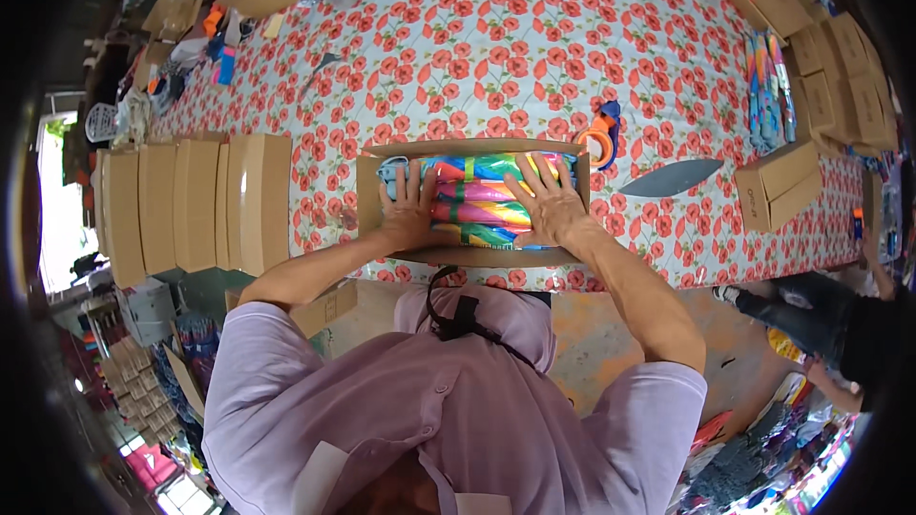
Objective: Assembling cardboard boxes, filling them with colorful packaged products, and sealing the boxes with a tape dispenser.
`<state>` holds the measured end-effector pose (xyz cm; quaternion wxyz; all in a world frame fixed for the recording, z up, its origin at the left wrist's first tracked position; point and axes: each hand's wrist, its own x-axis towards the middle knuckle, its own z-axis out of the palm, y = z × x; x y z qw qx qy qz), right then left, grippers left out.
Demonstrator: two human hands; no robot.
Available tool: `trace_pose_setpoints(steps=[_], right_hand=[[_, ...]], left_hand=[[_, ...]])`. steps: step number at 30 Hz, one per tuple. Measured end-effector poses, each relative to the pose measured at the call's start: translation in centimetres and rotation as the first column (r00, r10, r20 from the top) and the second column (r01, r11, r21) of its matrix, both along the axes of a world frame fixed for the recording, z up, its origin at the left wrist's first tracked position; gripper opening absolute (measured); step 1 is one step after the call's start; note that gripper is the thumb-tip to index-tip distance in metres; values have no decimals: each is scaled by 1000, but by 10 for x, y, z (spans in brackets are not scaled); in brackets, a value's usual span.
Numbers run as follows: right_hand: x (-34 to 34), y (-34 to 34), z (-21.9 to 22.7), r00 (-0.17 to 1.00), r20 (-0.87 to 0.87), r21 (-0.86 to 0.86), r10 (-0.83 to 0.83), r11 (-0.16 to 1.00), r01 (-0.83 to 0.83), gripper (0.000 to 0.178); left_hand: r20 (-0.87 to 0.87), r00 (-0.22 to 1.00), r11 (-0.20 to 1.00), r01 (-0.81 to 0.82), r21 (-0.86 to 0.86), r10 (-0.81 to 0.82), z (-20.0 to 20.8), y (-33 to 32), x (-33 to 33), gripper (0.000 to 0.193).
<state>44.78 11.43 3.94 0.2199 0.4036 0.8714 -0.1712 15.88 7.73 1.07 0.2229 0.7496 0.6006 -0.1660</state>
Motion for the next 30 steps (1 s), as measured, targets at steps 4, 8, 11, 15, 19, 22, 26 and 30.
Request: trace_pose_setpoints(steps=[4,8,11,15,19,22,26,30], right_hand=[[2,8,-4,1000,-23,16,-22,1000,22,108],[8,3,21,983,-183,46,-19,999,28,91],[35,-16,34,876,-466,136,-124,968,209,73],[88,-26,24,198,-712,-312,-673,556,770,60],[72,-23,-35,420,-639,-454,-644,757,471,69],[42,-15,-50,834,-485,153,-264,913,378,70],[44,-12,-44,851,-439,54,-289,937,346,70],[44,-24,-45,849,-436,49,-300,933,355,73]], left_hand=[[-45,999,997,14,76,-10,-5,7,4,128],[8,990,990,143,5,-143,32,13,-8,112],[423,861,946,177,270,-282,84,20,-64,86],[582,804,987,-159,11,123,56,13,-161,87],[515,849,992,81,93,-117,47,19,-114,98],[307,899,945,263,193,-313,-4,37,-102,105],[119,955,961,263,89,-272,-12,24,-76,114],[147,970,981,189,34,-192,6,21,-66,116]])
